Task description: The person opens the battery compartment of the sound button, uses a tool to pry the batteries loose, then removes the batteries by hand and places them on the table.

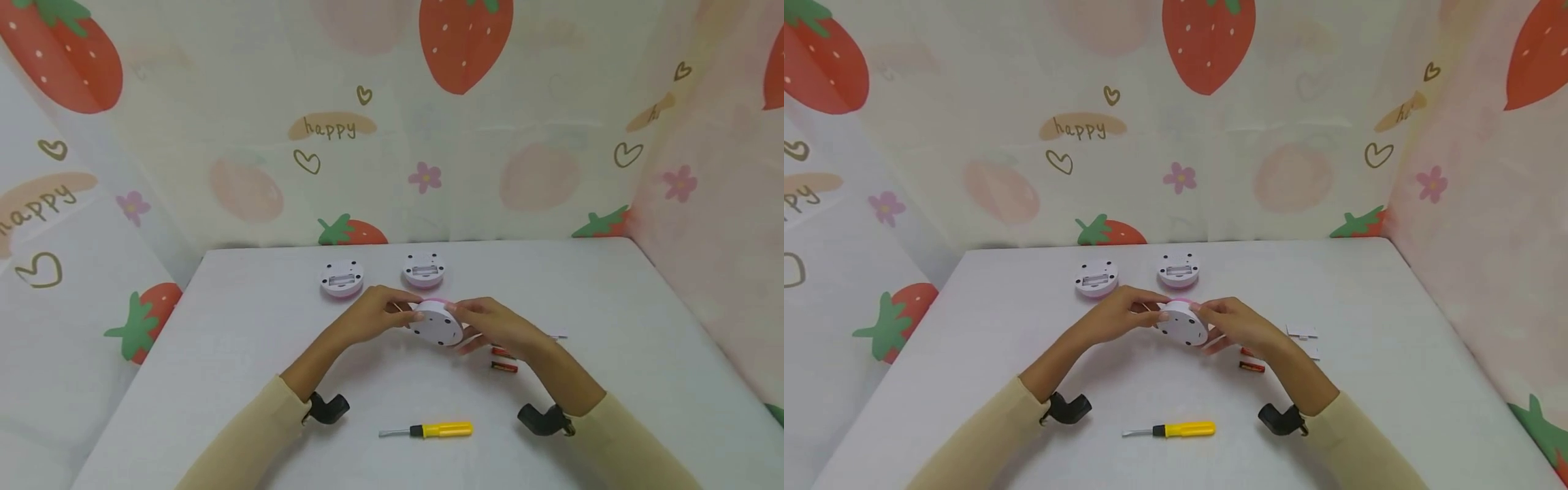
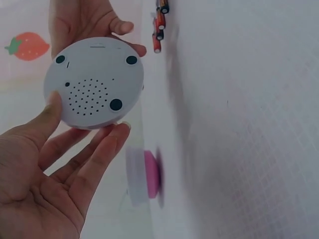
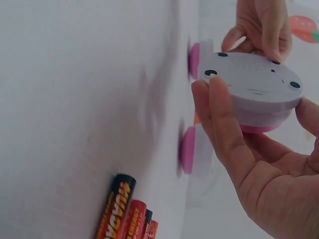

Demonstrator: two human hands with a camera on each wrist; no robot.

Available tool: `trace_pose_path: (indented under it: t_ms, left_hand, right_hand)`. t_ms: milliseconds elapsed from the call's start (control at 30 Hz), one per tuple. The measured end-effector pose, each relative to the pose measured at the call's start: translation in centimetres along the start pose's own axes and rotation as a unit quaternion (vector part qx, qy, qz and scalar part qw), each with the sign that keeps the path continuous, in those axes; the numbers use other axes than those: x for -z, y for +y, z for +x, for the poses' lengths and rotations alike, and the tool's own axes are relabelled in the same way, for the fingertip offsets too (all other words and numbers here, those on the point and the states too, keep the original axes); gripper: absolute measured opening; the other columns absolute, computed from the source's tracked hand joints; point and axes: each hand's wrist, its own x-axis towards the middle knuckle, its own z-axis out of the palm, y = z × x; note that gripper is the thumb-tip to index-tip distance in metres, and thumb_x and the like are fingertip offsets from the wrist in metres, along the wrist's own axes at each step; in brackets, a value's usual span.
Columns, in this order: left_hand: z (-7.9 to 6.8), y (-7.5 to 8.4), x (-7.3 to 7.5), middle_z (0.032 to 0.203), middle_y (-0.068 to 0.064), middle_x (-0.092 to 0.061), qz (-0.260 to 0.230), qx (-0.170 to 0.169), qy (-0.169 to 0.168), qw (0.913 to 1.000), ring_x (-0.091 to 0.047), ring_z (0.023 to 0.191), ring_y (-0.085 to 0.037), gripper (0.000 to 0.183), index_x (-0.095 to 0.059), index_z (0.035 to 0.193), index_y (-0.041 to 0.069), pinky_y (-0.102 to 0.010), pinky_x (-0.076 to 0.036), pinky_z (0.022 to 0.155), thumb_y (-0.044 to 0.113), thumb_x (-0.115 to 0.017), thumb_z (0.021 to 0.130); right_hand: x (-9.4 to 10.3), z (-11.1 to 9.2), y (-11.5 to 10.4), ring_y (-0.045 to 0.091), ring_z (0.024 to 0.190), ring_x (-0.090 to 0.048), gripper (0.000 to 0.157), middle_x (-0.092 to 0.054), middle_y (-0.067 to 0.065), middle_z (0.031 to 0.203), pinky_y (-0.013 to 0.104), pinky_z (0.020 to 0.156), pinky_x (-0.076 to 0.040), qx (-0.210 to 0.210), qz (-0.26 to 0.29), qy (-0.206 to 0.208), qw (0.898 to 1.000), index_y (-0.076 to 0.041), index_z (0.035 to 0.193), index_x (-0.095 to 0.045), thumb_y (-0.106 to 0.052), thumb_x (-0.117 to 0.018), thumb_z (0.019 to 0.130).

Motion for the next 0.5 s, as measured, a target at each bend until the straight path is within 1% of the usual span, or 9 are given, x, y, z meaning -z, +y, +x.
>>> trace_pose_path:
  t_ms: [133, 233, 300, 400, 500]
  left_hand:
    - [-0.1, -0.1, 0.1, 0.096, 0.001, -0.073, -0.01, -0.001, 0.006, 0.9999, -0.072, 0.084, -0.029, 0.039, -0.071, 0.128, 0.012, -0.029, -0.059, 0.074, 0.032, -0.074, 0.094]
    - [-0.1, 0.0, 0.0, 0.094, 0.0, -0.072, -0.014, 0.0, 0.007, 0.9999, -0.071, 0.082, -0.03, 0.037, -0.073, 0.126, 0.012, -0.029, -0.059, 0.072, 0.032, -0.074, 0.095]
    - [-0.1, 0.0, 0.0, 0.094, 0.001, -0.072, -0.015, 0.001, 0.006, 0.9999, -0.071, 0.08, -0.029, 0.037, -0.073, 0.125, 0.012, -0.029, -0.059, 0.071, 0.032, -0.074, 0.095]
    - [-0.1, -0.2, -0.1, 0.093, 0.0, -0.072, -0.02, 0.006, 0.002, 0.9998, -0.071, 0.075, -0.028, 0.036, -0.073, 0.125, 0.011, -0.03, -0.059, 0.07, 0.032, -0.073, 0.095]
    - [-0.1, -0.4, -0.1, 0.095, 0.001, -0.072, -0.022, 0.007, 0.003, 0.9997, -0.07, 0.07, -0.023, 0.034, -0.074, 0.123, 0.012, -0.03, -0.059, 0.067, 0.032, -0.073, 0.095]
  right_hand:
    - [-0.8, 0.0, 0.3, 0.029, 0.105, -0.068, 0.061, -0.062, 0.018, 0.131, 0.041, 0.086, -0.061, 0.012, 0.01, -0.025, 1.0, 0.001, 0.145, -0.049, -0.043, -0.056, 0.104]
    - [-1.3, 0.0, 0.4, 0.03, 0.107, -0.066, 0.058, -0.061, 0.019, 0.132, 0.042, 0.085, -0.061, 0.019, 0.027, -0.037, 0.999, 0.002, 0.144, -0.049, -0.037, -0.059, 0.103]
    - [-1.7, -0.1, 0.4, 0.03, 0.107, -0.066, 0.058, -0.061, 0.019, 0.131, 0.042, 0.083, -0.062, 0.017, 0.037, -0.03, 0.999, 0.003, 0.143, -0.051, -0.036, -0.062, 0.102]
    - [-2.1, -0.2, 0.3, 0.029, 0.104, -0.067, 0.056, -0.064, 0.018, 0.127, 0.042, 0.081, -0.062, 0.013, 0.041, -0.02, 0.999, 0.004, 0.139, -0.055, -0.037, -0.062, 0.102]
    - [-2.4, -0.1, 0.3, 0.027, 0.097, -0.069, 0.051, -0.068, 0.015, 0.118, 0.041, 0.08, -0.062, 0.013, 0.036, -0.013, 0.999, 0.005, 0.133, -0.06, -0.036, -0.061, 0.103]
